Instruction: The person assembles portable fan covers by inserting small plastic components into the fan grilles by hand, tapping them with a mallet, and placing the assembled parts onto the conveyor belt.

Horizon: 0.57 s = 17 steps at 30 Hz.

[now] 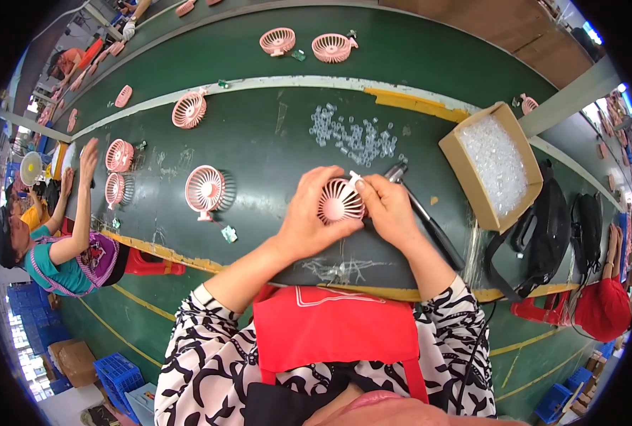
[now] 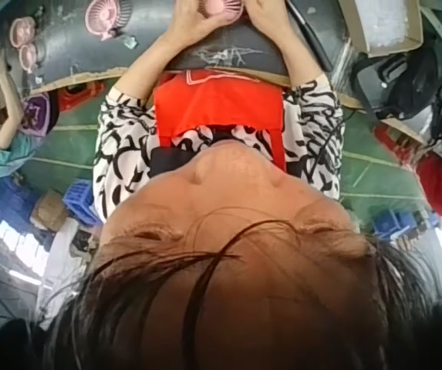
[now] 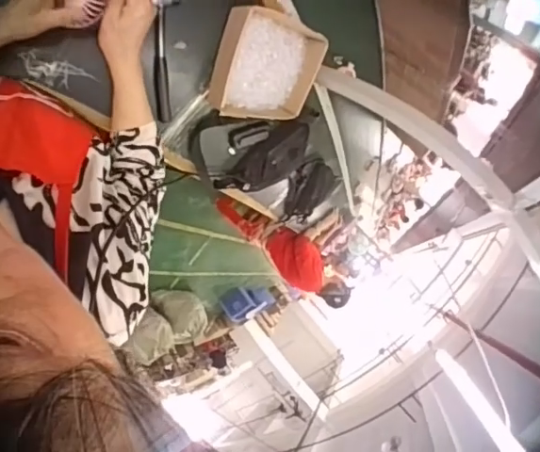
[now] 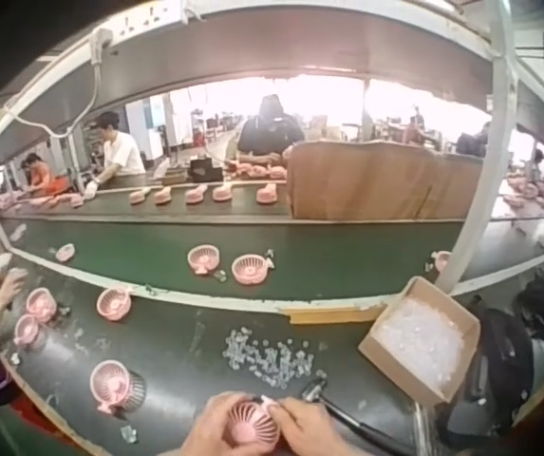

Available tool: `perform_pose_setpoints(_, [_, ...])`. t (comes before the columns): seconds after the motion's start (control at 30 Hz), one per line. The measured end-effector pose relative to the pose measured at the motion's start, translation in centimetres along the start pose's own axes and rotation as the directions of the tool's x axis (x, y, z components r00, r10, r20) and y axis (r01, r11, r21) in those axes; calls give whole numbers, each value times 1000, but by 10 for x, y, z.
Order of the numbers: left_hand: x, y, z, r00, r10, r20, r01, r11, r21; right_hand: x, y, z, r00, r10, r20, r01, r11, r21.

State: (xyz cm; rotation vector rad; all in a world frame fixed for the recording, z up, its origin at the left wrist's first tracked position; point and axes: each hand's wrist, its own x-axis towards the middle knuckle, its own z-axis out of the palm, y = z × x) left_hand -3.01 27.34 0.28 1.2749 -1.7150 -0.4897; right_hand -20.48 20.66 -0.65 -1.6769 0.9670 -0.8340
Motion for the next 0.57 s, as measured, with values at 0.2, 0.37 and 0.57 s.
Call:
perform_pose_setpoints(0.2, [98, -50, -15, 992, -8, -129, 22, 994, 107, -5, 17, 1, 983, -184, -12, 184, 983, 6])
perform_pose_setpoints(0.37, [190, -114, 11, 994, 48, -95, -18, 956, 293, -4, 6, 0, 988, -149, 45, 146, 987, 61])
perform_pose_setpoints(0.57, [252, -152, 44, 953, -282, 109, 188, 834, 519, 2, 7, -6, 982, -176, 65, 172, 983, 66])
